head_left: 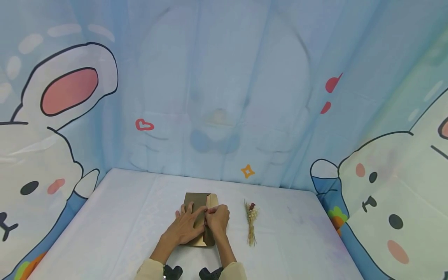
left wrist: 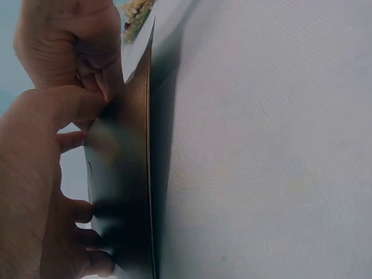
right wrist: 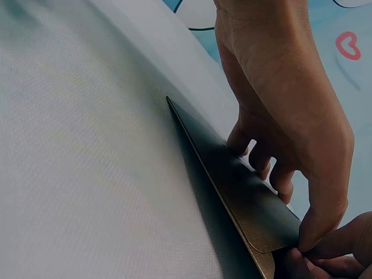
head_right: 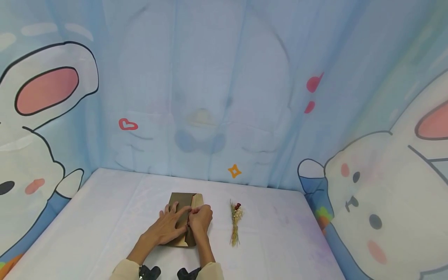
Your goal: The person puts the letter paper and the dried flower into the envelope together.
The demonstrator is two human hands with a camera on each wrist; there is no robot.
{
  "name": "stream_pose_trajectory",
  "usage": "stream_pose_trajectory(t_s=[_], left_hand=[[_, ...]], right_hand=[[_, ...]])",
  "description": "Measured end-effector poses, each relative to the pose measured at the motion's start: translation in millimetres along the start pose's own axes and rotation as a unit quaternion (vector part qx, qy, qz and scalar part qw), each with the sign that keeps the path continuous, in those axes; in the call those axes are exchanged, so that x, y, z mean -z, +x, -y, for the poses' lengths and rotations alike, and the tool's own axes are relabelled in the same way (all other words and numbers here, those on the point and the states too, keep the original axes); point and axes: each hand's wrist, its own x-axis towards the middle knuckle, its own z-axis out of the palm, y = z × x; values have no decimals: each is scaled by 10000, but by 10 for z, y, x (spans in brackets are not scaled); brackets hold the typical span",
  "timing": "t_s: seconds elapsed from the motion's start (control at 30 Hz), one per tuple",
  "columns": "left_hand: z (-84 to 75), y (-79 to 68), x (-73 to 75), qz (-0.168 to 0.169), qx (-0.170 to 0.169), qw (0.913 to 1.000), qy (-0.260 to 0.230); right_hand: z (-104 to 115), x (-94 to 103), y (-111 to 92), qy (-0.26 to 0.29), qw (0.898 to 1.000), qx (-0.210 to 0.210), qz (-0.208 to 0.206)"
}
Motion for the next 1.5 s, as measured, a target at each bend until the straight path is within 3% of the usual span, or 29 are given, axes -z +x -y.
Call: stream_pose_trajectory(t_s=[0.3,0.4,0.53,0.67,0.77,0.97,1.27,1.5], left_hand=[[-31,3,-29,20,-18,10000,54],[-9,5,-25,-55,-61,9999,86],[95,39,-125,-328,-282,9990,126],[222,78,-210,-528,-471,9974,93],[177,18,-101,-435,-360,9984,-18],[99,-134,148,-157,110,9998,35],[127,-133,169,-240,139,9996,27],[117,-135,170,-206,140,9997,71]], right_hand=[[199,151,-67,128,9988,-445,180],[203,193,-65,277,9991,-285,163],[143,313,-38,331,9992,189,-151],[70,444,17,210,9952,610,-729],[22,541,51,43,9916,711,-1084],[-32,748,127,-121,9899,415,-1353],[-308,987,188,-343,9821,12,-1852],[-406,1017,177,-549,9842,-263,-1661]])
